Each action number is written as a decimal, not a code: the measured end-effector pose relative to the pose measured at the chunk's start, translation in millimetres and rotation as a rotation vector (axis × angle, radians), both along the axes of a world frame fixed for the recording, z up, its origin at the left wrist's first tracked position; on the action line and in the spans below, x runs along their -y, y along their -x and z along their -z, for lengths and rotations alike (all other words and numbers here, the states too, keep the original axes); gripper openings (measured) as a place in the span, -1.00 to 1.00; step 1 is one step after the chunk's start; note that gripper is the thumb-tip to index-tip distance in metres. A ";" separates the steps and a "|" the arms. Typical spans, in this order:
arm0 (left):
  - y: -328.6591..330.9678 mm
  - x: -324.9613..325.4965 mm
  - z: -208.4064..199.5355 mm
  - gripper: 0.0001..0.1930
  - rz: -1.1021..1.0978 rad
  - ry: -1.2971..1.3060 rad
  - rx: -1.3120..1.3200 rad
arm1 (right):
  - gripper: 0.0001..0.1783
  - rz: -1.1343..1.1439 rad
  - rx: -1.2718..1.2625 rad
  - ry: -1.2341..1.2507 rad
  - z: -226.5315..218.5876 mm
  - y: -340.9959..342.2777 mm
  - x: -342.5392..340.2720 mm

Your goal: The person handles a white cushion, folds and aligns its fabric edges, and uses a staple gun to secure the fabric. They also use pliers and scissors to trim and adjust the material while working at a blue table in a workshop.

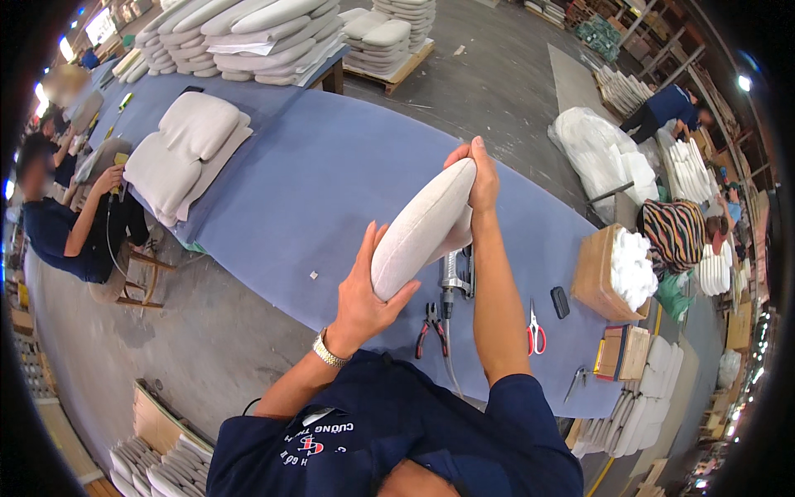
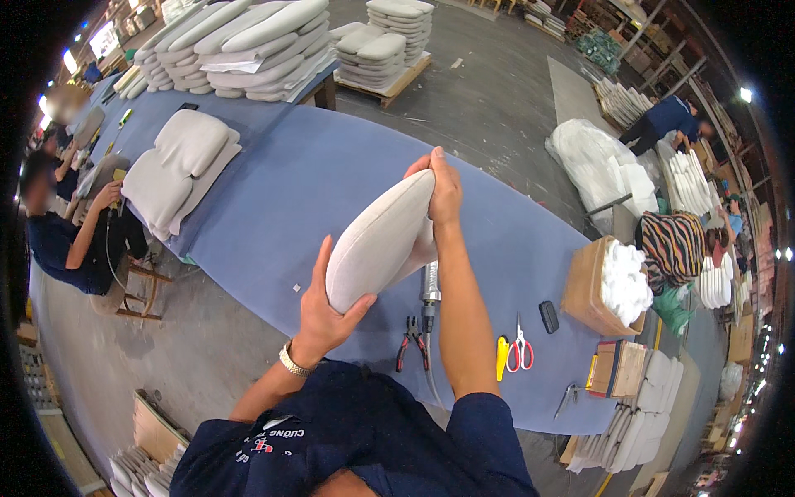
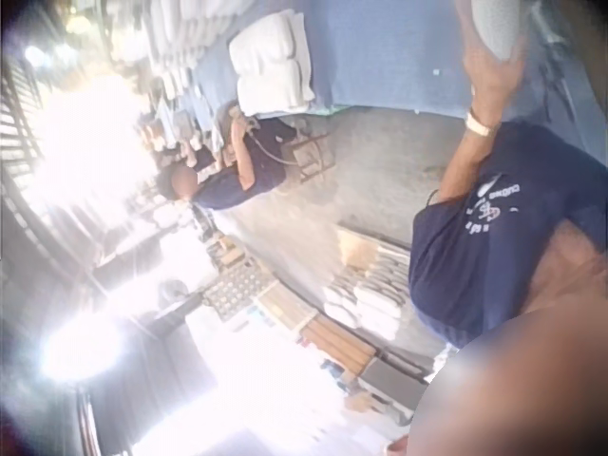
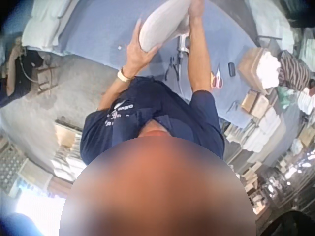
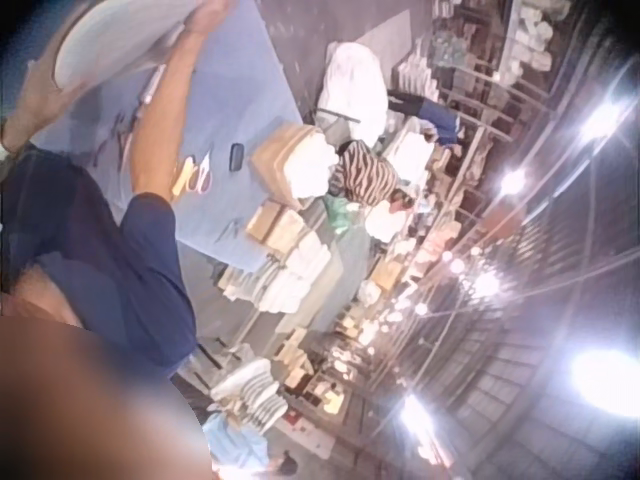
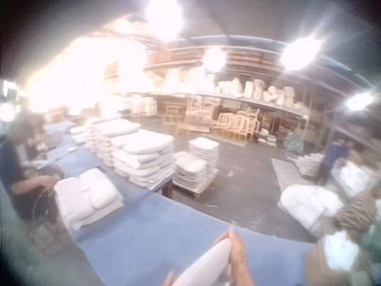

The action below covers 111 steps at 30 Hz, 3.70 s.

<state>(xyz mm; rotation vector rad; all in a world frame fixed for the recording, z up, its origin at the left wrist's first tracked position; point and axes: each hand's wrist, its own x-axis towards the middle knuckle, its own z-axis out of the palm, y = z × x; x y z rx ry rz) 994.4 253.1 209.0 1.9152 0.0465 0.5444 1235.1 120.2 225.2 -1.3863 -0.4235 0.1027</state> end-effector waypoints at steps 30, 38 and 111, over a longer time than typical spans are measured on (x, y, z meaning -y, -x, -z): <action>-16.2 -202.5 126.7 -0.21 -0.304 0.336 -0.004 | -0.52 -0.114 0.094 0.202 56.4 168.1 -43.3; -37.2 -186.2 66.6 -0.29 -0.166 0.250 -0.272 | -0.55 -0.154 0.262 0.184 13.3 227.1 -19.4; -40.7 41.3 108.2 -0.42 0.442 -0.357 -0.253 | -0.85 0.476 -0.313 0.467 153.1 201.6 82.6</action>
